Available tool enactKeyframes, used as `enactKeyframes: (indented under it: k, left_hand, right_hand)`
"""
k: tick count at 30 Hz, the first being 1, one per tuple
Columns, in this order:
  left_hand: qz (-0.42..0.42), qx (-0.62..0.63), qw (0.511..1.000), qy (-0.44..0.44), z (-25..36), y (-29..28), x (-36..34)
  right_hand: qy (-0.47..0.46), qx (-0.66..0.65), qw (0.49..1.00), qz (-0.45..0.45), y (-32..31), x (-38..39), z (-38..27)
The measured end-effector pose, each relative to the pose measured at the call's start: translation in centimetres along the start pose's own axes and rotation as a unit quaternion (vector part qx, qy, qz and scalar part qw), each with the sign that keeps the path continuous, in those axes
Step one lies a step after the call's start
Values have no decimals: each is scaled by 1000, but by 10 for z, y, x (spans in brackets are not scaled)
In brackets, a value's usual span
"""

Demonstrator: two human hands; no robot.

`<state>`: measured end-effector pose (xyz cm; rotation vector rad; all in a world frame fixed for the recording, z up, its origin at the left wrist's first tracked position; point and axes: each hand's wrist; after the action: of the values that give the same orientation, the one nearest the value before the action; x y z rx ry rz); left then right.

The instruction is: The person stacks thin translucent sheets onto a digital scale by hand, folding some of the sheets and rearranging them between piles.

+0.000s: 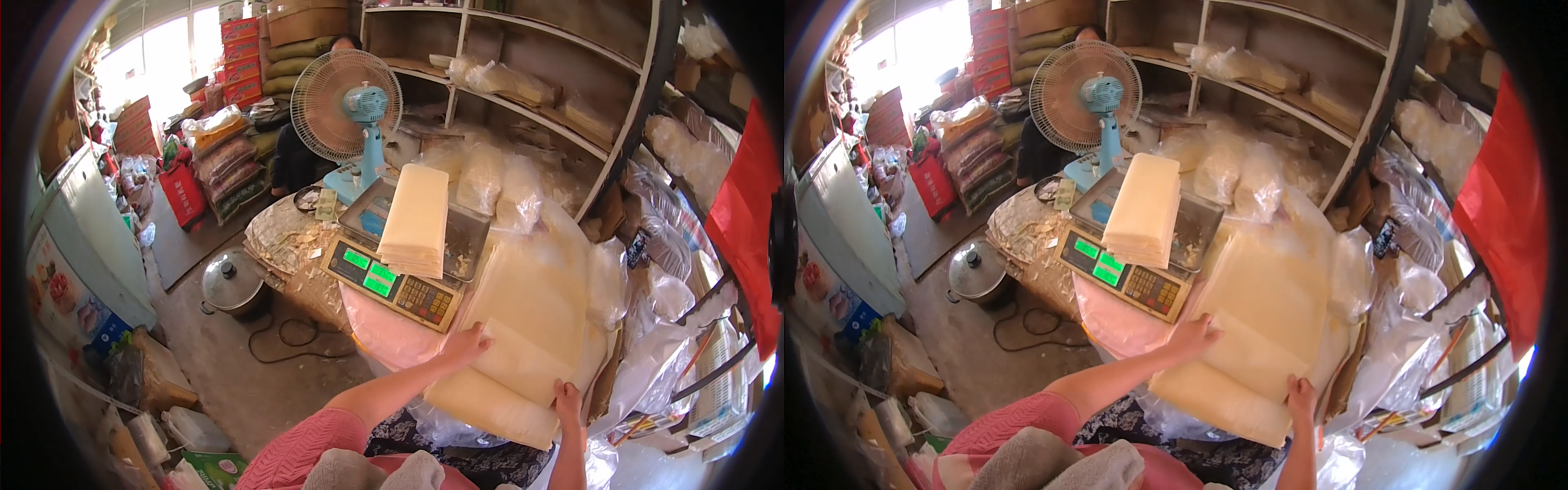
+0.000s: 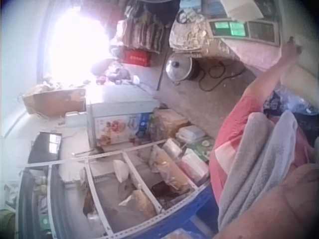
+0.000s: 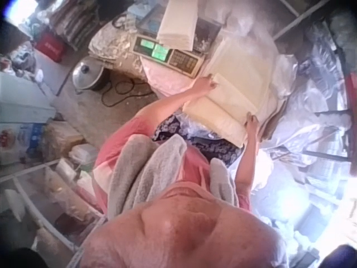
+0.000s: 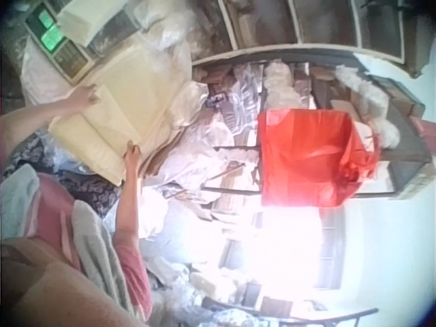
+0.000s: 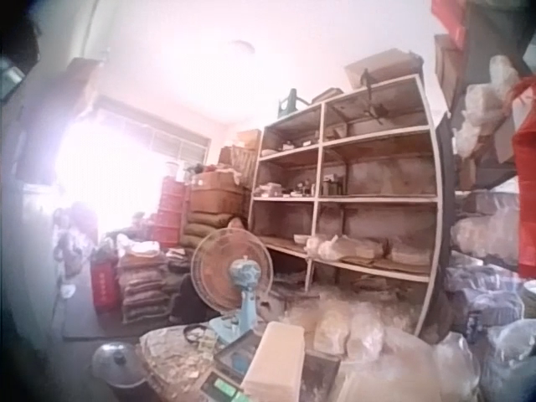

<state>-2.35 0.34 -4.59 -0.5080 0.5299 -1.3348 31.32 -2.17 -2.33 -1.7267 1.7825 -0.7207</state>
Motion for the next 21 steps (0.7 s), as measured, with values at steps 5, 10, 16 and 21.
enactKeyframes:
  k: [5,10,16,21]
  left_hand:
    - [-8,-67,998,-16,14,-7,1]
    - [90,-288,944,130,39,-7,5]
    - [5,-210,966,151,10,39,0]
    - [20,-199,970,140,7,42,3]
  right_hand:
    - [-23,49,998,36,12,-14,7]
    - [-72,155,983,61,15,-21,16]
    - [83,52,995,-21,8,-19,-14]
    - [-256,223,939,65,16,-8,-46]
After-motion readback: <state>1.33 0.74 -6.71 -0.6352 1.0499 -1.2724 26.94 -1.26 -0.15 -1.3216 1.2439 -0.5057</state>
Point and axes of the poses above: each hand's wrist, its own x-axis away from the middle knuckle, its own y-axis out of the palm, z = x × y, and after that the axes turned 10 degrees about -y, right-handed
